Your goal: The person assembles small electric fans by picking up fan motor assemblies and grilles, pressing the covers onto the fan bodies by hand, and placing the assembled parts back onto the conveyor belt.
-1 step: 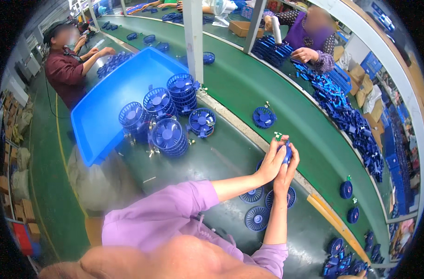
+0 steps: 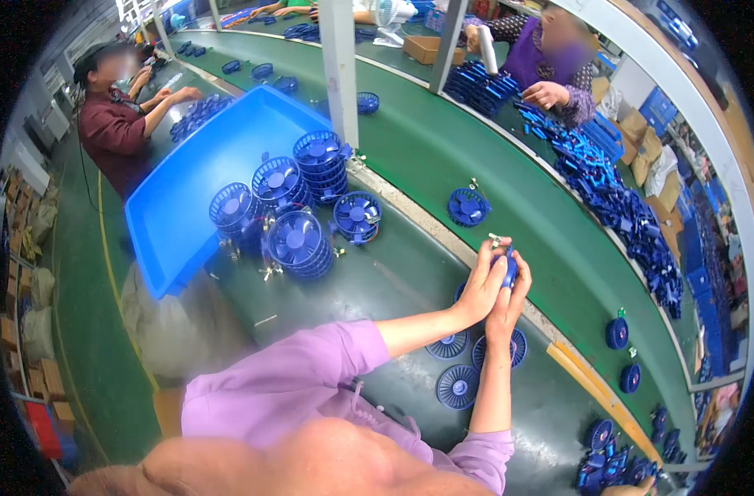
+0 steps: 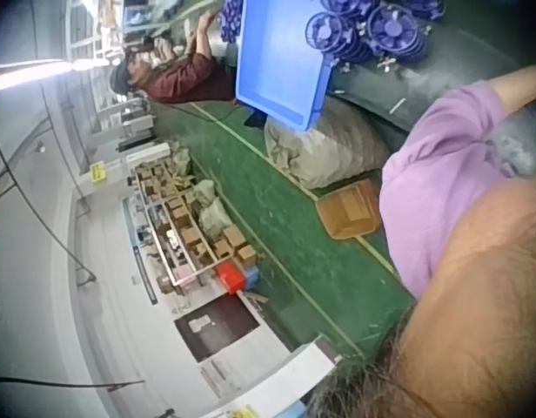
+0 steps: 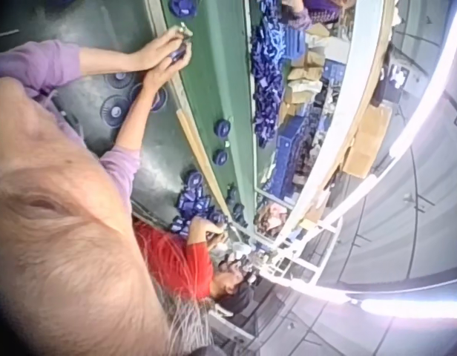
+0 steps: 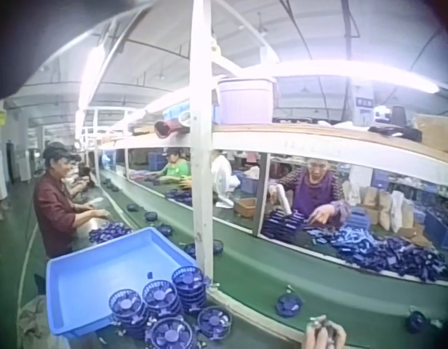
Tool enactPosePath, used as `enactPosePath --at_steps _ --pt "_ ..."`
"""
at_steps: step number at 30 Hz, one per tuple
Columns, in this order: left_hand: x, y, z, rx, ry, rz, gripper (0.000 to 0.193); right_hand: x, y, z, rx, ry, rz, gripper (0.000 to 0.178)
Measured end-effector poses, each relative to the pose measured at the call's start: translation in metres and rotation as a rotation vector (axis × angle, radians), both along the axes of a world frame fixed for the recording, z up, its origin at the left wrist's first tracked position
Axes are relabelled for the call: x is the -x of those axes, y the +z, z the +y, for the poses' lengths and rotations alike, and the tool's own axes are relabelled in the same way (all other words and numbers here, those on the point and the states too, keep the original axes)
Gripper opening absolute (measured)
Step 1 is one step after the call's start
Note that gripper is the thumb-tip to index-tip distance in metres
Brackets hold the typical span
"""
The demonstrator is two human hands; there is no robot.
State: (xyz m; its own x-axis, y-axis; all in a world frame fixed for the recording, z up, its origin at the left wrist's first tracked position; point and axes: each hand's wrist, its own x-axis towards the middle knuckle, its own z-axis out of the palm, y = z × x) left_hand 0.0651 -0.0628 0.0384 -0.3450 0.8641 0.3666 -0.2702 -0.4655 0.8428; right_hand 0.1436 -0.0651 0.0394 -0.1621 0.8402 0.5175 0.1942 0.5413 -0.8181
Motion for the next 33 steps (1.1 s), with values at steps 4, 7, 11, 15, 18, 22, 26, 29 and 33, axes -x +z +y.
enactPosePath --at_steps 4,7,11,15,18,22,26,29,33 --pt "0.001 -0.007 0.004 -0.027 0.048 0.057 0.037 -0.001 0.001 0.002 0.050 0.048 0.030 0.054" --pt "0.010 -0.016 0.015 0.037 -0.033 0.166 0.040 -0.011 0.004 0.008 0.085 0.053 -0.029 0.050" --pt "0.018 -0.025 0.031 0.045 0.026 0.400 0.046 -0.046 0.004 0.026 -0.006 -0.192 -0.188 0.049" --pt "0.048 -0.017 0.062 -0.019 0.300 0.667 0.054 -0.083 0.006 0.025 -0.140 -0.801 -0.799 0.060" --pt "0.074 -0.021 0.096 0.052 0.468 0.838 0.060 -0.083 0.020 0.017 -0.160 -0.656 -0.734 0.056" --pt "0.089 -0.021 0.135 0.282 0.486 0.999 0.061 -0.048 0.030 -0.013 0.050 -0.072 -0.702 0.059" --pt "0.092 -0.031 0.152 0.477 0.217 1.240 0.039 -0.024 0.012 -0.023 0.069 0.069 -0.898 0.069" --pt "0.093 -0.037 0.153 0.404 0.182 1.212 0.032 -0.020 0.012 -0.024 0.065 0.048 -0.894 0.068" --pt "0.092 -0.034 0.147 0.409 0.140 1.148 0.029 -0.022 0.008 -0.024 0.048 0.030 -0.847 0.065"
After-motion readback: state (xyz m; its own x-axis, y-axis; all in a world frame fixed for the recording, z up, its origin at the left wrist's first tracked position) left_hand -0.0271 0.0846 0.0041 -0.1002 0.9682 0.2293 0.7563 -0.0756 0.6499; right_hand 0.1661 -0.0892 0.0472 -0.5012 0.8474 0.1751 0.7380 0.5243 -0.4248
